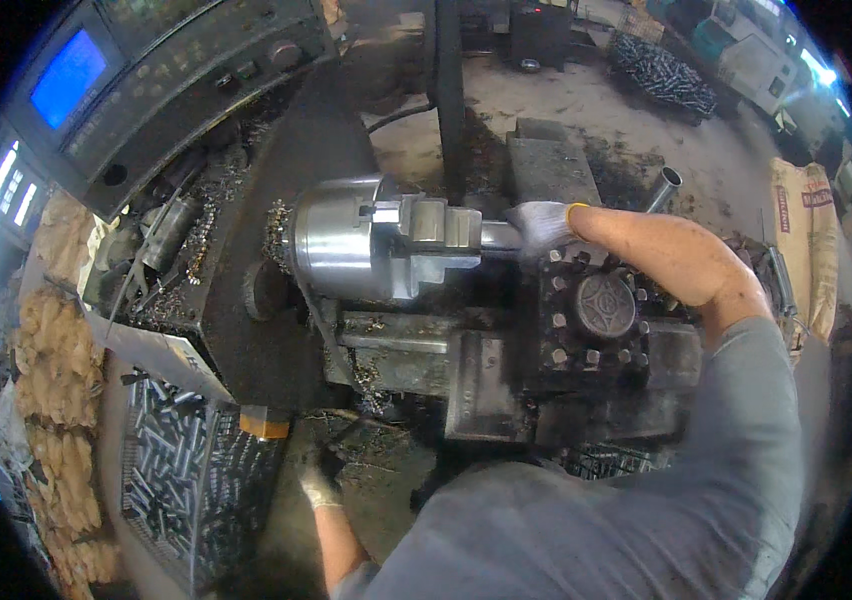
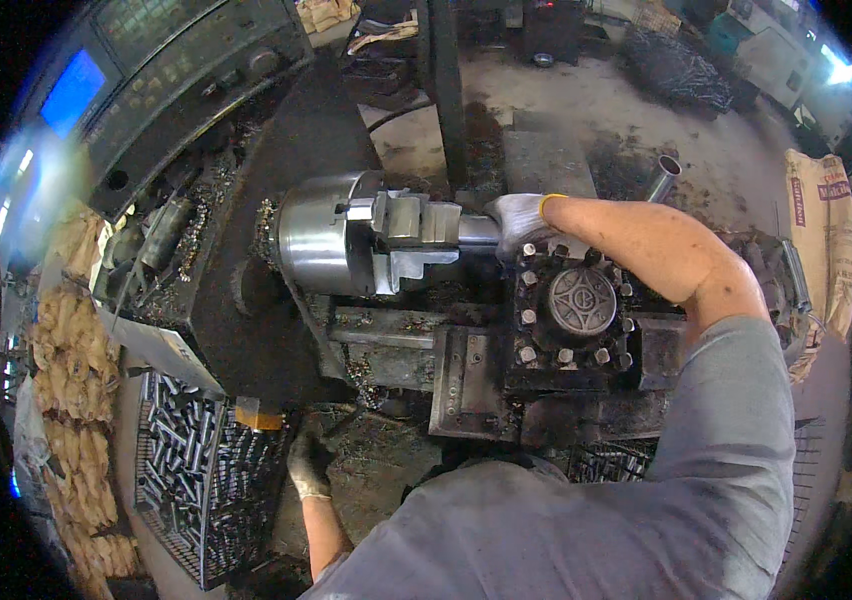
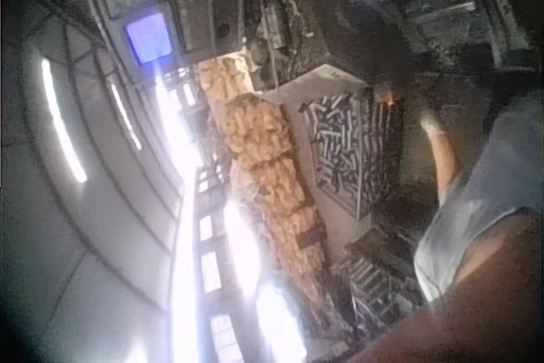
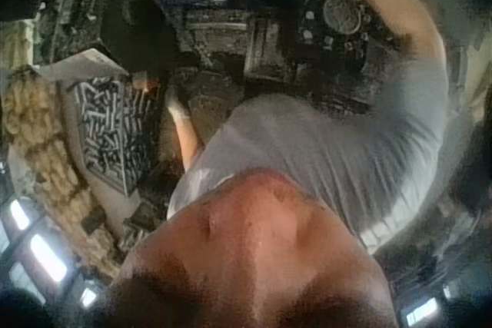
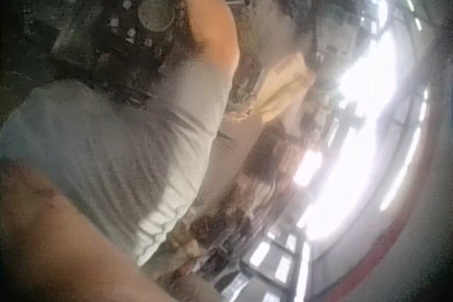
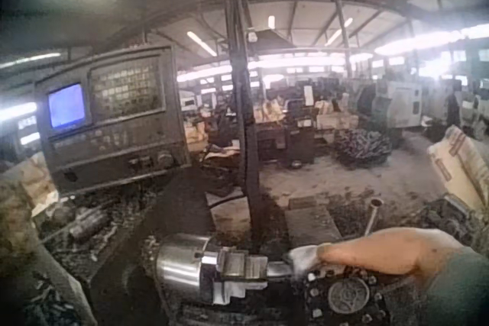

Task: The person repeatedly loads cylindrical metal blanks into a lathe chuck, operates the machine controls, and removes finished parts, placing them into a wire basket. The cycle of loading, machining, and unloading is repeated continuously.

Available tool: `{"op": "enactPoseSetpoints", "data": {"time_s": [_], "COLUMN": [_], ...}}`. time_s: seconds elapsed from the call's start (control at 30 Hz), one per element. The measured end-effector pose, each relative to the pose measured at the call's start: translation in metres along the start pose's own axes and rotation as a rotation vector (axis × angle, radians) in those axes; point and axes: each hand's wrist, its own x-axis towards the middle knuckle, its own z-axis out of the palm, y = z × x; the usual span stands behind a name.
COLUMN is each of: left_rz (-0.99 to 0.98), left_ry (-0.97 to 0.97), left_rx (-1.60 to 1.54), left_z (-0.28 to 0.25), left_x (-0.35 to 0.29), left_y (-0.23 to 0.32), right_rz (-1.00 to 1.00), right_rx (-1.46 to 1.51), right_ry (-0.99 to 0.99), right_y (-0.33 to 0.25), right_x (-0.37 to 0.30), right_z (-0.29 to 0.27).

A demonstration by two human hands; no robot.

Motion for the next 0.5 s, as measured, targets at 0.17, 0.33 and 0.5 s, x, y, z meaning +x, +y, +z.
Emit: {"op": "enactPoseSetpoints", "data": {"time_s": [0.17, 0.33, 0.5], "left_rz": [0.018, 0.041, -0.060], "left_ry": [-0.013, -0.069, -0.230], "left_rx": [-0.460, -0.501, -0.453], "left_z": [-0.017, -0.028, -0.055], "left_x": [0.032, 0.039, 0.047], "left_y": [0.040, 0.062, 0.063], "right_rz": [-0.106, 0.120, 0.049], "right_rx": [0.001, -0.155, 0.140], "right_ry": [0.055, -0.018, 0.063], "right_y": [0.001, 0.007, -0.012], "right_x": [0.003, 0.002, 0.037], "right_z": [0.007, 0.002, 0.011]}}
